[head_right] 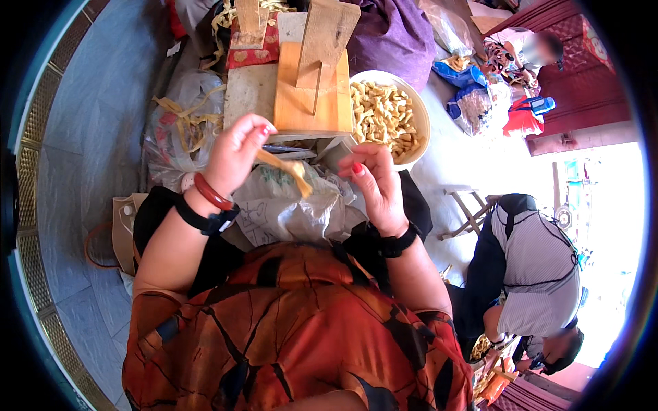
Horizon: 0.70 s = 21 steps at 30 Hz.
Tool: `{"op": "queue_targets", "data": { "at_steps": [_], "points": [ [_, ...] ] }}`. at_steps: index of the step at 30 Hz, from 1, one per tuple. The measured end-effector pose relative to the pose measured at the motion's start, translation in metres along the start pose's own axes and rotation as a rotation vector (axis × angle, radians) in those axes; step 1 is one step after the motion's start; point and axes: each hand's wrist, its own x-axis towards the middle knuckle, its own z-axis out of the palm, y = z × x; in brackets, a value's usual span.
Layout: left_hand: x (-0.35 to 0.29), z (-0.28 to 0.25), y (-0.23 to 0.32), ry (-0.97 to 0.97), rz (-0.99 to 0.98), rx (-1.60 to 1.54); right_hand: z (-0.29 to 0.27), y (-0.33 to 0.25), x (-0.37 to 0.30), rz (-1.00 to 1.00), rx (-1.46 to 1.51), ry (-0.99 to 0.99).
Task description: The person folds thin strips of dough or food material into specific shapes by hand, placing the finished pieces into a large bucket.
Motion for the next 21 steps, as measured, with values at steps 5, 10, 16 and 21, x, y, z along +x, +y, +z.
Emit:
{"op": "queue_targets", "data": {
  "at_steps": [5,10,16,21],
  "points": [
    [-0.012,0.025,0.005,0.002,0.058,-0.062,0.037,0.0,0.007,-0.187,-0.393,-0.242],
    [-0.011,0.034,-0.009,0.016,0.045,-0.142,0.037,0.01,0.003,-0.217,-0.628,-0.198],
    [-0.014,0.009,-0.003,-0.493,-0.413,-1.132,0.016,0.019,0.006,0.11,-0.021,-0.09],
    [-0.017,0.037,-0.002,-0.28,-0.128,-0.953,0.025,0.035,0.004,0.258,0.228,-0.186]
  ]
}}
